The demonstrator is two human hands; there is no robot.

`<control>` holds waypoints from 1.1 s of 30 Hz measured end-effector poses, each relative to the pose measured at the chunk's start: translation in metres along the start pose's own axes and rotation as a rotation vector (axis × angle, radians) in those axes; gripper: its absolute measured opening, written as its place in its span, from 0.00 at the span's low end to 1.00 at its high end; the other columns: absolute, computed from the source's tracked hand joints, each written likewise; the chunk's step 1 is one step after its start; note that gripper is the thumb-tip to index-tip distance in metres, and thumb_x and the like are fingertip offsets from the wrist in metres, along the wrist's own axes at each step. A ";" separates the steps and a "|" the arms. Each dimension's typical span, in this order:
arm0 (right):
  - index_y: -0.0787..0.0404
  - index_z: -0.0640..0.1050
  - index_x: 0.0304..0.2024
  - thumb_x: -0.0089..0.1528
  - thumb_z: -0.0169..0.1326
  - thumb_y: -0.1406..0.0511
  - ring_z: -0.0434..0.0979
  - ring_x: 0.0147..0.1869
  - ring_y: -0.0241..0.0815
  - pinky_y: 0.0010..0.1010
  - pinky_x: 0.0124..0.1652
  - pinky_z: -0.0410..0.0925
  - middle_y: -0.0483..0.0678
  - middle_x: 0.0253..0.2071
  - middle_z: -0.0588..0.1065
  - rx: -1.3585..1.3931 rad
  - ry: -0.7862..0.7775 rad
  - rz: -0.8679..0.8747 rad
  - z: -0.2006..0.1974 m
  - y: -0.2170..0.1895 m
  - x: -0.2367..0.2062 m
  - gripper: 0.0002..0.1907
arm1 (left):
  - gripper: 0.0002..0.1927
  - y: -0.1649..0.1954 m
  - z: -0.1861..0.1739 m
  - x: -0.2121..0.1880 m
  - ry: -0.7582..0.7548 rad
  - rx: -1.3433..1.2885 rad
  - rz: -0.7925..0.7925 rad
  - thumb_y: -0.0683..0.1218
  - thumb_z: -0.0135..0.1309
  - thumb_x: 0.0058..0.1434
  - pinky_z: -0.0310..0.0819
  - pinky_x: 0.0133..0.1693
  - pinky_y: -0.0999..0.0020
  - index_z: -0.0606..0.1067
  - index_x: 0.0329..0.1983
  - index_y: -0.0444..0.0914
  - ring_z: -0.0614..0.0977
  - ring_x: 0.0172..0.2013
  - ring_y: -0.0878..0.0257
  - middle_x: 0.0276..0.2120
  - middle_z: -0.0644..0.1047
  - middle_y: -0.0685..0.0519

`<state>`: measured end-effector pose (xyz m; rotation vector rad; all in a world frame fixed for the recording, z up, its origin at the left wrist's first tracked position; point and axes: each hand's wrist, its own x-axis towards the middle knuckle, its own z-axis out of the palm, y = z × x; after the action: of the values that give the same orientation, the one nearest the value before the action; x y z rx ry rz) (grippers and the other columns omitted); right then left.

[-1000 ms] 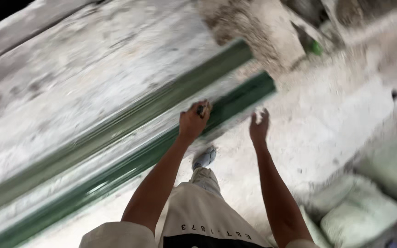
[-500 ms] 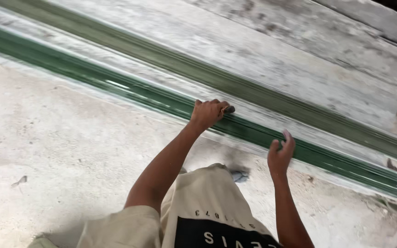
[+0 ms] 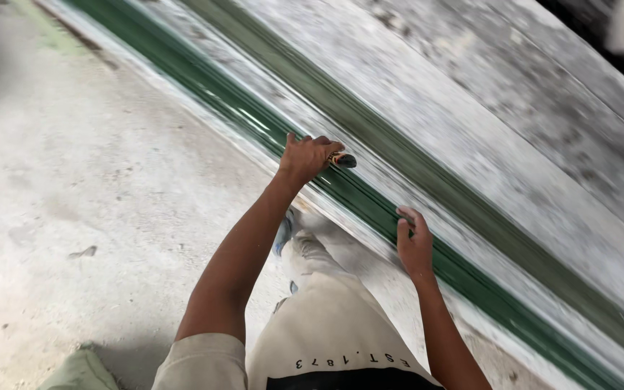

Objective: The person brushes a green coating onto long plaster mold strips laid on a workbench, then mixes and kneads plaster in a large bowl, scraping dried plaster from a container into it. They carry the bowl across the workshop and finish by scraping a tool over a pink cup of liquid.

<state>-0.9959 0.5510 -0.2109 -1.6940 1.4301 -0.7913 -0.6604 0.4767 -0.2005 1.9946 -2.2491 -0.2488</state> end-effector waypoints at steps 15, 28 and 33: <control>0.61 0.76 0.55 0.68 0.46 0.64 0.79 0.58 0.42 0.35 0.40 0.74 0.49 0.53 0.80 -0.020 -0.475 -0.052 0.304 -0.260 0.256 0.15 | 0.31 -0.448 -0.104 0.048 -0.070 0.139 -0.138 0.56 0.58 0.62 0.64 0.57 0.38 0.64 0.68 0.64 0.78 0.55 0.51 0.64 0.71 0.60; 0.63 0.77 0.55 0.70 0.48 0.64 0.81 0.47 0.38 0.29 0.47 0.70 0.49 0.48 0.82 -0.034 -0.188 0.130 0.457 -0.323 0.325 0.14 | 0.27 -0.770 -0.200 0.083 -0.016 0.146 0.004 0.49 0.63 0.61 0.70 0.52 0.50 0.74 0.64 0.56 0.83 0.46 0.57 0.59 0.77 0.62; 0.63 0.78 0.55 0.71 0.48 0.65 0.79 0.46 0.36 0.27 0.47 0.70 0.49 0.46 0.82 -0.057 -0.018 0.182 0.481 -0.349 0.320 0.14 | 0.27 -0.791 -0.224 0.140 0.052 -0.169 0.213 0.43 0.60 0.57 0.74 0.45 0.57 0.76 0.61 0.54 0.84 0.44 0.59 0.60 0.78 0.62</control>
<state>-0.3567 0.3408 -0.1637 -1.5818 1.5817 -0.6400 0.1368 0.2377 -0.1460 1.6466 -2.2996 -0.3465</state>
